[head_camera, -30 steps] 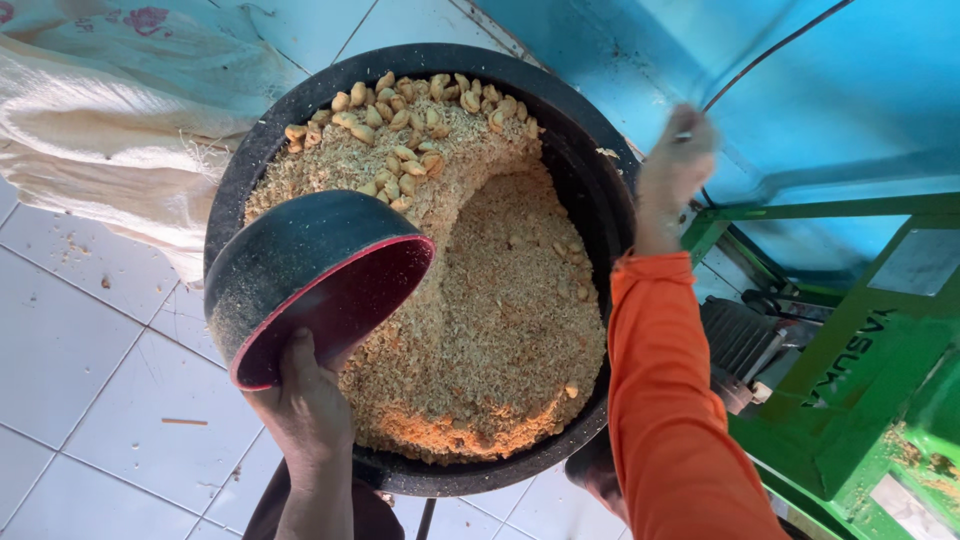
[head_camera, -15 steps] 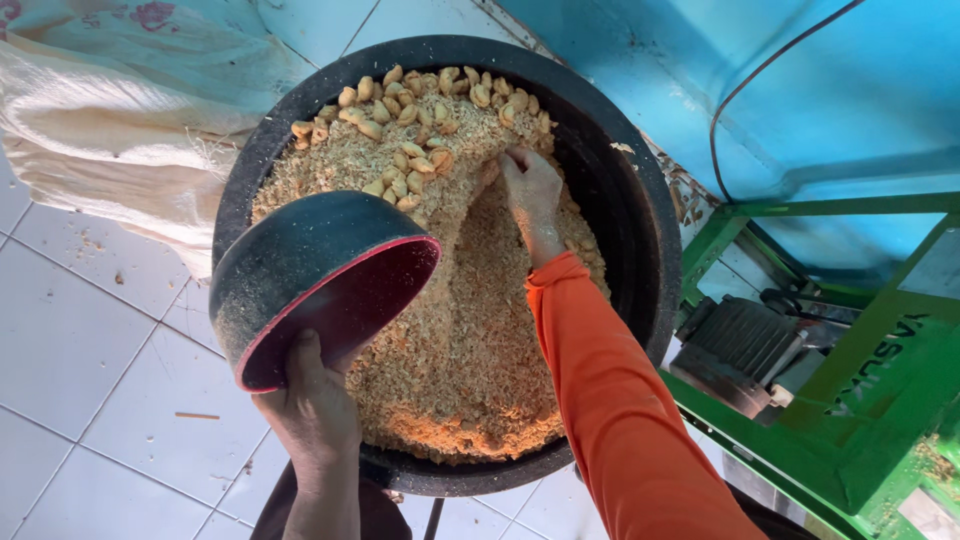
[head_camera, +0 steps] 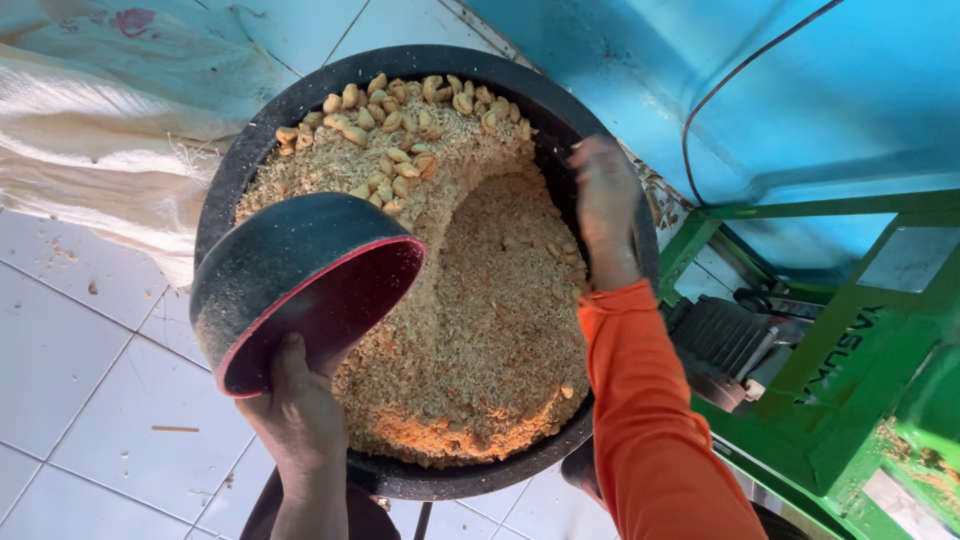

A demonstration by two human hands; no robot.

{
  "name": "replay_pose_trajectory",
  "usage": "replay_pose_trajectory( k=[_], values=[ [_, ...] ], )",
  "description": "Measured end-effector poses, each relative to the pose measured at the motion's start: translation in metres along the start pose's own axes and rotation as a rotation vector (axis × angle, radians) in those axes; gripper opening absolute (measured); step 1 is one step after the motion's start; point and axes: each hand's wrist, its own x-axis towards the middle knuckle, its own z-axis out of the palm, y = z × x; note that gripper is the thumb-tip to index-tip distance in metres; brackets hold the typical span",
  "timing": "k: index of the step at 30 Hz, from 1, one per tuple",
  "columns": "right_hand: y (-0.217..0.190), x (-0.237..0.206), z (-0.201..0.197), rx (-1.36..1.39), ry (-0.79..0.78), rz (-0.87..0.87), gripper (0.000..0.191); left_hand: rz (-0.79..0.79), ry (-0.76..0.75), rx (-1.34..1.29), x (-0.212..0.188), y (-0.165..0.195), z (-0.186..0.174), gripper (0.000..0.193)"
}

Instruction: The person sits on the floor beside a small electric grinder and processes crushed peanut material. They scoop material from a large basin with a bowl, pick whole peanuts out of the machine tray by hand, and use a wooden scoop to push the material into the grinder so the ground output falls into a second basin.

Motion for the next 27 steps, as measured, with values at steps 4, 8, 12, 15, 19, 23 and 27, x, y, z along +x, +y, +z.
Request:
replay_pose_trajectory(
  k=[4, 8, 12, 15, 19, 23, 27],
  values=[
    [-0.026, 0.016, -0.017, -0.708, 0.319, -0.066, 0.028, -0.011, 0.024, 0.032, 0.0, 0.003, 0.003, 0.041],
    [-0.003, -0.008, 0.026, -0.691, -0.147, 0.315, 0.022, -0.003, 0.021, 0.024, 0.0, 0.004, 0.007, 0.043],
    [0.032, -0.025, 0.074, -0.649, -0.214, 0.165, 0.027, -0.002, 0.012, 0.028, 0.0, 0.004, 0.008, 0.04],
    [0.043, -0.027, 0.094, -0.594, -0.179, 0.089, 0.028, -0.007, 0.014, 0.016, 0.0, 0.003, 0.006, 0.04],
    [0.044, -0.02, 0.105, -0.637, -0.177, 0.085, 0.03, -0.004, 0.019, 0.019, 0.001, 0.0, 0.003, 0.038],
    [0.047, -0.019, 0.108, -0.686, -0.157, 0.133, 0.032, 0.011, 0.011, -0.006, 0.001, -0.003, 0.0, 0.038],
    [0.051, -0.029, 0.095, -0.538, -0.148, 0.178, 0.032, 0.022, 0.007, -0.019, 0.0, -0.005, -0.002, 0.039]
  ],
)
